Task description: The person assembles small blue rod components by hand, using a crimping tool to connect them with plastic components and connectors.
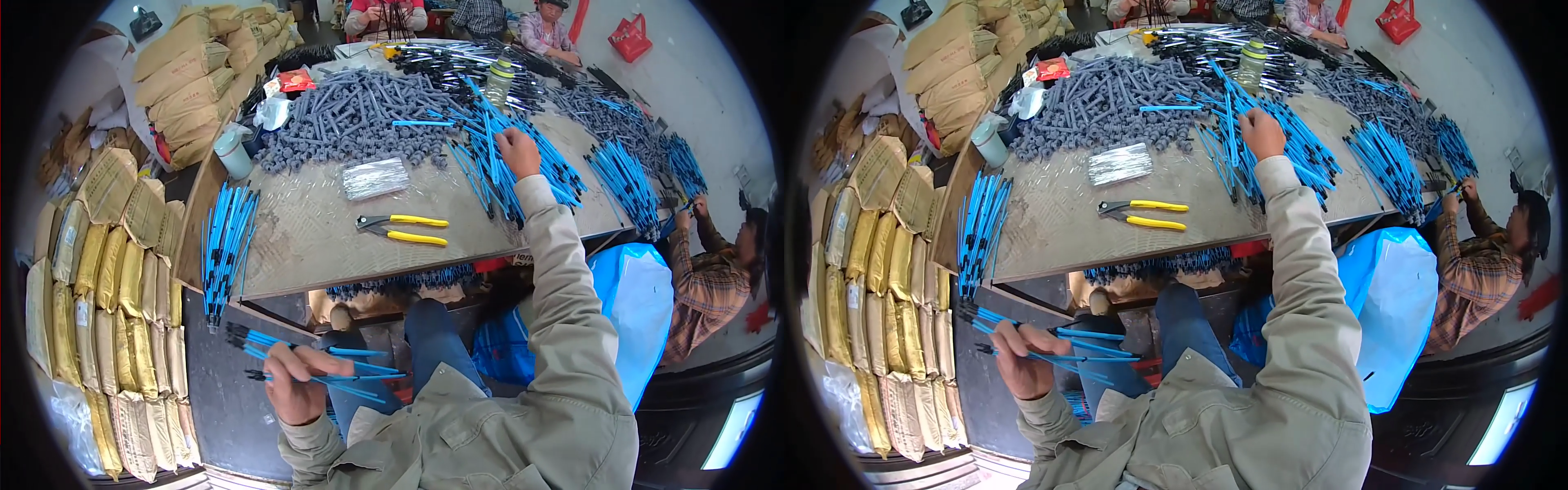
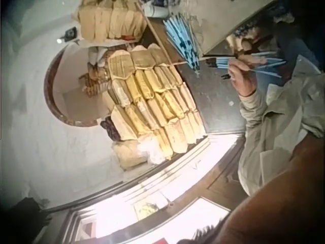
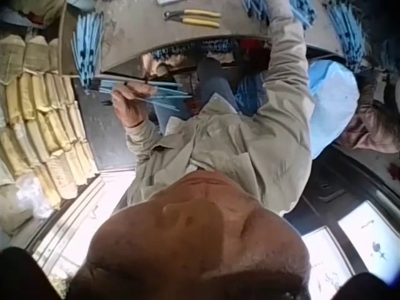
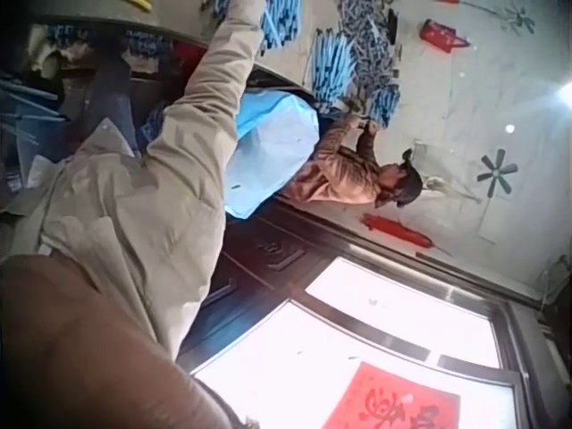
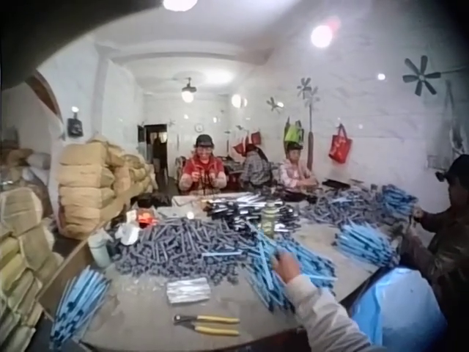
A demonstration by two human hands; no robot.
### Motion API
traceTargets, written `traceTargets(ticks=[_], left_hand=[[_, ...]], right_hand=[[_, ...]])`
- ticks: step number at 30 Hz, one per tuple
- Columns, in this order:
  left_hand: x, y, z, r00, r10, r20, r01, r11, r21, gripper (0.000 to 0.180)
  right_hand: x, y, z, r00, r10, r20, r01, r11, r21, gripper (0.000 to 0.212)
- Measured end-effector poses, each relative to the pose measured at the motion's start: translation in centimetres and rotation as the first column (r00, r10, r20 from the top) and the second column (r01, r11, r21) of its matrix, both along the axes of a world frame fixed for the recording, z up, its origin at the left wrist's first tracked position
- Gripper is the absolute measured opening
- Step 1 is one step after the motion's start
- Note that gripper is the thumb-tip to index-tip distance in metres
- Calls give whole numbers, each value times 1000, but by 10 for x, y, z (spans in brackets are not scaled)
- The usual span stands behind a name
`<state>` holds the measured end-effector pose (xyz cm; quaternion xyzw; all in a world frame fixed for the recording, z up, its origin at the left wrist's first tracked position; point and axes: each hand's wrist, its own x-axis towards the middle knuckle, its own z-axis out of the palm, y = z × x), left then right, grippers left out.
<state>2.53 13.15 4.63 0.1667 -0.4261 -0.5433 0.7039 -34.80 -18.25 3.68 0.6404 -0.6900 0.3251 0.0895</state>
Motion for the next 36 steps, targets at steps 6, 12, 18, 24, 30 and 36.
traceTargets(ticks=[6, 12, 18, 24, 30, 36], left_hand=[[-18, -15, -30, 945, 18, 328, -145, 918, 368, 33], [-28, -51, -33, 934, 289, 209, -350, 858, 376, 39], [-35, -47, -14, 947, 225, 231, -280, 929, 243, 41], [-45, -31, -10, 938, 311, 151, -334, 928, 166, 31], [-51, -38, -9, 880, 466, 93, -474, 853, 217, 17], [-62, -43, -10, 907, 417, 54, -415, 869, 271, 17]], right_hand=[[52, 88, 26, 656, 551, 516, -474, 833, -287, 21], [109, 214, 4, 67, 373, 925, -681, 695, -231, 30], [154, 256, -44, -261, -72, 963, -950, 198, -242, 30], [171, 269, -30, -316, -118, 942, -940, 176, -293, 28], [171, 273, -20, 17, 474, 880, -946, 294, -140, 15], [175, 261, -34, 148, 604, 783, -846, 487, -216, 13]])
